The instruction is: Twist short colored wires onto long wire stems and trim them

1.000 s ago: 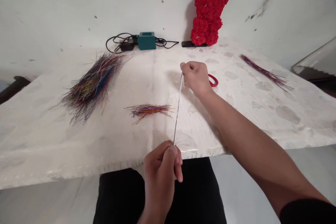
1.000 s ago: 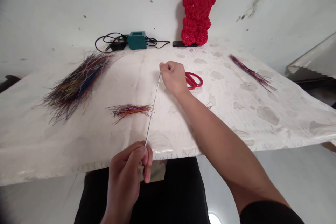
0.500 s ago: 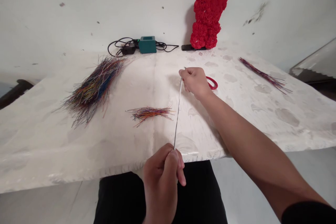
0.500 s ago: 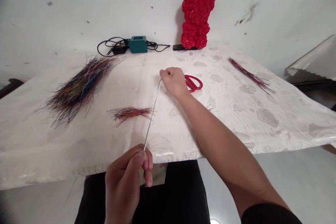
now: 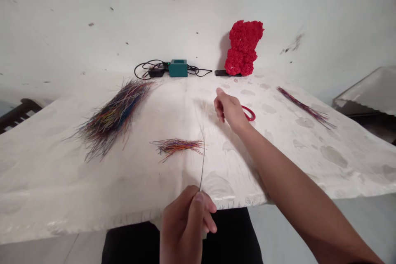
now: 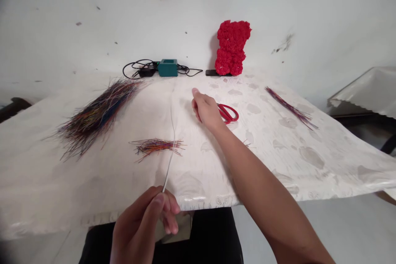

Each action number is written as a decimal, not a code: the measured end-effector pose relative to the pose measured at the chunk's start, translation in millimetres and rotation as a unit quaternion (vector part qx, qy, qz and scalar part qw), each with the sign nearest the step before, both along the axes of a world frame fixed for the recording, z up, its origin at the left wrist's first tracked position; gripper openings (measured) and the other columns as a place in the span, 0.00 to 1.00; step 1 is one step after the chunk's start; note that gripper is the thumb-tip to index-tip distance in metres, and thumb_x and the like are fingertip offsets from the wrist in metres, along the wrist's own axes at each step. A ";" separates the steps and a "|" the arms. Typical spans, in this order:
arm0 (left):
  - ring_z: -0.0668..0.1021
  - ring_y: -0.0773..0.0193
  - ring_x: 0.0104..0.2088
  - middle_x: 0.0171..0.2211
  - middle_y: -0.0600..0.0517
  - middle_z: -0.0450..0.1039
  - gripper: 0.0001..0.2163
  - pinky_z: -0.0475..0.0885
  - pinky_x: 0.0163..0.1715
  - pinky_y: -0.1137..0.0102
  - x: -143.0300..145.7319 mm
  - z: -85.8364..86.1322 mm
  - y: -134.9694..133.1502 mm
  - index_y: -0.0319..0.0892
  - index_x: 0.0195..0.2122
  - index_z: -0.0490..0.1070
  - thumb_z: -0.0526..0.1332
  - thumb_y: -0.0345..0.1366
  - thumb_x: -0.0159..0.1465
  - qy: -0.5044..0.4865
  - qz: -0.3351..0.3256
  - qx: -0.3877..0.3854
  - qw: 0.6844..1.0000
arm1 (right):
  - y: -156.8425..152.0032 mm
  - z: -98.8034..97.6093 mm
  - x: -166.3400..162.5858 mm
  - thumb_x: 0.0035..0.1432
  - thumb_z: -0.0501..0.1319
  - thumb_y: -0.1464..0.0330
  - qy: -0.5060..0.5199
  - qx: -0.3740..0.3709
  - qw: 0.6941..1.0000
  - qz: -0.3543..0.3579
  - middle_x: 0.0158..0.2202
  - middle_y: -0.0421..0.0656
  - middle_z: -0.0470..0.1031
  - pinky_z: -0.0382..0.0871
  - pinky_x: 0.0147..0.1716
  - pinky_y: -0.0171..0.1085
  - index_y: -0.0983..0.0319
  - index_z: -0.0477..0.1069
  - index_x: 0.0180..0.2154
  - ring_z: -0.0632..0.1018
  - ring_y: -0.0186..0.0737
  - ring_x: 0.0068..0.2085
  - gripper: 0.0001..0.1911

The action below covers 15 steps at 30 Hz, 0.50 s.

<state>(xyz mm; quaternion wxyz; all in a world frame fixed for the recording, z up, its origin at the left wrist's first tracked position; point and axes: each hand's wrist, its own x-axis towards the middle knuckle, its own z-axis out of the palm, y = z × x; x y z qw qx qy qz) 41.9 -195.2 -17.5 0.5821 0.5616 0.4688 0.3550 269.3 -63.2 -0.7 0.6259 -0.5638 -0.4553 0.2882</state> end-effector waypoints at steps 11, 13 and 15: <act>0.69 0.70 0.19 0.18 0.54 0.67 0.20 0.65 0.20 0.74 -13.1 3.6 21.6 0.40 0.23 0.67 0.51 0.44 0.69 0.003 0.008 0.056 0.998 | -16.9 11.5 -25.8 0.67 0.51 0.58 0.026 -0.072 0.971 0.228 0.18 0.36 0.63 0.55 0.17 0.32 0.63 0.66 0.26 0.64 0.28 0.15 0.21; 0.70 0.70 0.19 0.18 0.54 0.67 0.20 0.65 0.20 0.75 -16.3 2.8 30.1 0.40 0.24 0.67 0.51 0.44 0.69 0.007 -0.011 0.074 0.997 | -23.2 13.4 -35.7 0.66 0.54 0.62 -0.008 -0.094 0.944 0.317 0.20 0.36 0.65 0.56 0.19 0.32 0.63 0.66 0.26 0.65 0.27 0.17 0.17; 0.70 0.70 0.19 0.19 0.54 0.67 0.20 0.65 0.19 0.75 -19.0 2.0 38.9 0.40 0.24 0.66 0.51 0.45 0.70 0.006 -0.031 0.087 0.996 | -28.1 14.7 -43.5 0.64 0.56 0.63 -0.028 -0.110 0.911 0.396 0.21 0.36 0.65 0.58 0.21 0.32 0.63 0.67 0.26 0.67 0.28 0.19 0.15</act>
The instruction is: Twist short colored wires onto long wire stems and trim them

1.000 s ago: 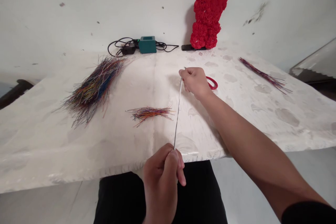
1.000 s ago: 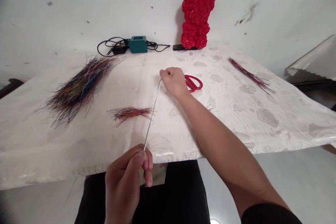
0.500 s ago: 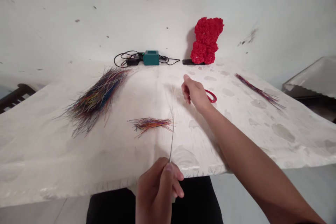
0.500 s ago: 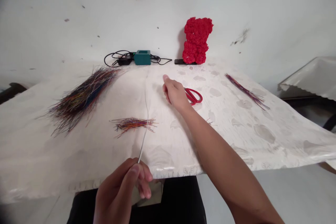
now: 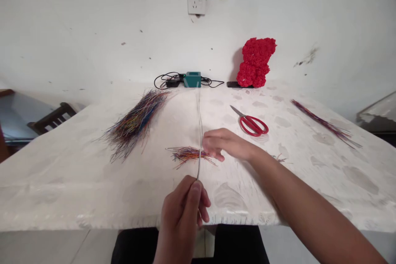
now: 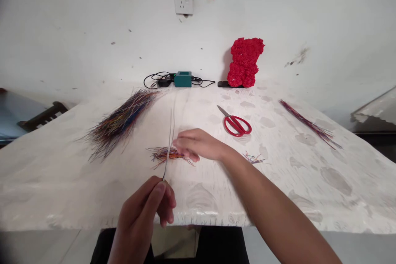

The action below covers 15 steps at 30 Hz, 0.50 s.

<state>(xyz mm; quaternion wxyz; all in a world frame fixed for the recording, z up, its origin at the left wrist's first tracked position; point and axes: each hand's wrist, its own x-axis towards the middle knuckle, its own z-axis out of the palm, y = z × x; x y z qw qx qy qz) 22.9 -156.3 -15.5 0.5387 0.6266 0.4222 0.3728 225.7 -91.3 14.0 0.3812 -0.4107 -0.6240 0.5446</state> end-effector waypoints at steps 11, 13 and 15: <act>0.70 0.71 0.18 0.23 0.53 0.68 0.16 0.64 0.18 0.75 8.5 -0.7 30.7 0.38 0.29 0.69 0.53 0.42 0.69 -0.062 -0.052 -0.024 0.996 | -3.8 -7.3 -12.6 0.64 0.58 0.56 -0.045 -0.025 0.991 0.120 0.20 0.35 0.64 0.63 0.23 0.32 0.63 0.66 0.28 0.68 0.30 0.22 0.18; 0.69 0.71 0.19 0.22 0.53 0.67 0.15 0.65 0.19 0.75 9.0 -6.3 32.8 0.37 0.30 0.70 0.53 0.42 0.69 -0.066 -0.061 -0.017 0.996 | -3.4 -8.3 -13.2 0.63 0.59 0.54 -0.069 -0.034 0.990 0.115 0.19 0.35 0.63 0.63 0.23 0.31 0.63 0.66 0.27 0.67 0.30 0.22 0.20; 0.69 0.71 0.19 0.23 0.53 0.67 0.16 0.65 0.19 0.75 8.7 -11.1 33.7 0.37 0.31 0.70 0.53 0.42 0.69 -0.071 -0.067 -0.010 0.995 | -3.2 -8.5 -13.6 0.63 0.59 0.53 -0.088 -0.039 0.989 0.114 0.19 0.35 0.63 0.63 0.23 0.31 0.63 0.65 0.26 0.67 0.30 0.22 0.22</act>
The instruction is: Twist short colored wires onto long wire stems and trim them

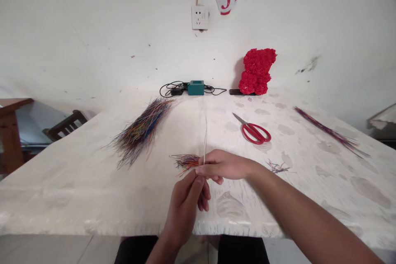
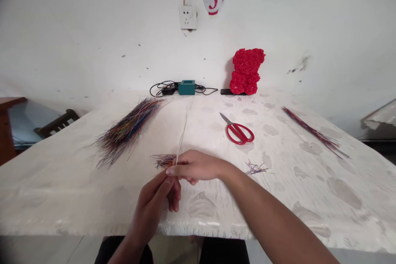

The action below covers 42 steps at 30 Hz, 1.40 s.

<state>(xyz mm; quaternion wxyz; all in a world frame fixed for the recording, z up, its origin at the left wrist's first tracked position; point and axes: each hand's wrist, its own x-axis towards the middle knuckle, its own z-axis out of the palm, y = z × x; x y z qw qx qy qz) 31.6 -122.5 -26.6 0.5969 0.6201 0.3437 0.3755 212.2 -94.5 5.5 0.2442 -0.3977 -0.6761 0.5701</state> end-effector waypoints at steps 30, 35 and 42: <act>0.72 0.71 0.21 0.30 0.53 0.74 0.06 0.65 0.18 0.76 5.0 3.9 -3.5 0.40 0.37 0.70 0.58 0.37 0.66 -0.058 0.122 0.038 0.990 | -5.0 5.6 1.2 0.65 0.56 0.55 0.025 0.060 0.998 -0.021 0.19 0.37 0.66 0.63 0.29 0.34 0.62 0.67 0.23 0.70 0.33 0.25 0.23; 0.73 0.70 0.23 0.29 0.53 0.76 0.04 0.67 0.19 0.76 8.0 6.3 -5.4 0.40 0.36 0.71 0.62 0.34 0.62 -0.033 0.152 0.047 0.987 | -5.6 4.6 1.3 0.65 0.57 0.55 0.026 0.056 0.998 -0.032 0.17 0.36 0.65 0.64 0.31 0.35 0.62 0.67 0.23 0.70 0.33 0.24 0.22; 0.74 0.70 0.24 0.30 0.53 0.75 0.04 0.69 0.20 0.75 7.4 2.8 -6.1 0.40 0.37 0.73 0.64 0.34 0.62 -0.040 0.163 0.077 0.983 | -6.1 6.4 3.2 0.66 0.56 0.55 0.036 0.052 0.997 -0.037 0.17 0.36 0.66 0.63 0.28 0.34 0.62 0.66 0.24 0.69 0.31 0.22 0.22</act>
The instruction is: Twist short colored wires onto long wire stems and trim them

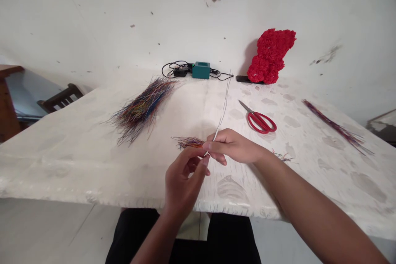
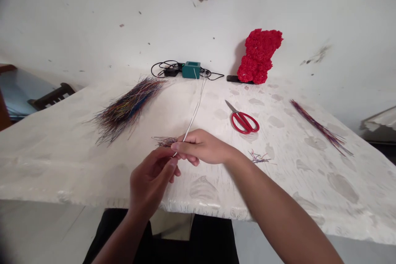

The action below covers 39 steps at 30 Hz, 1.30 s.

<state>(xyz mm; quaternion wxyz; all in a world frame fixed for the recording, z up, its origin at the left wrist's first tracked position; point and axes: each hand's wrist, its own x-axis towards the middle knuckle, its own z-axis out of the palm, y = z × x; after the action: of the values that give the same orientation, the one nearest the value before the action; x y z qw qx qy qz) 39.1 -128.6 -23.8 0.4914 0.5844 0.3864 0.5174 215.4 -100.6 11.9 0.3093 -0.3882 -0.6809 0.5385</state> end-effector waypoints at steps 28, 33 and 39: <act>0.77 0.71 0.24 0.30 0.53 0.75 0.02 0.70 0.20 0.77 -11.3 -13.2 11.8 0.41 0.36 0.73 0.65 0.32 0.64 -0.087 -0.107 0.025 0.990 | -7.1 5.6 -5.4 0.66 0.58 0.57 0.014 0.001 1.000 0.026 0.17 0.37 0.67 0.65 0.27 0.34 0.63 0.69 0.23 0.71 0.32 0.23 0.23; 0.78 0.71 0.25 0.32 0.53 0.77 0.02 0.72 0.21 0.78 -10.4 -11.5 9.8 0.43 0.38 0.74 0.64 0.32 0.64 -0.059 -0.077 0.031 0.995 | -4.8 1.9 -5.6 0.67 0.57 0.61 0.019 0.039 0.999 -0.003 0.18 0.38 0.67 0.66 0.28 0.34 0.63 0.67 0.20 0.71 0.32 0.25 0.23; 0.80 0.69 0.29 0.40 0.50 0.77 0.09 0.76 0.25 0.75 -7.2 -13.2 4.4 0.42 0.45 0.76 0.62 0.29 0.65 0.008 0.002 0.121 0.993 | -2.7 -5.7 -11.6 0.66 0.59 0.63 0.027 0.089 0.993 -0.078 0.19 0.38 0.66 0.65 0.30 0.35 0.63 0.65 0.18 0.71 0.33 0.26 0.24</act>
<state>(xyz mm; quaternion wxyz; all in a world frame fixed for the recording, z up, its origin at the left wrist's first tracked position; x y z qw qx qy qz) 31.8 -124.2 -37.0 0.4127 0.6427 0.3261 0.5570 203.8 -103.3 6.1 0.4019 -0.3969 -0.6851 0.4599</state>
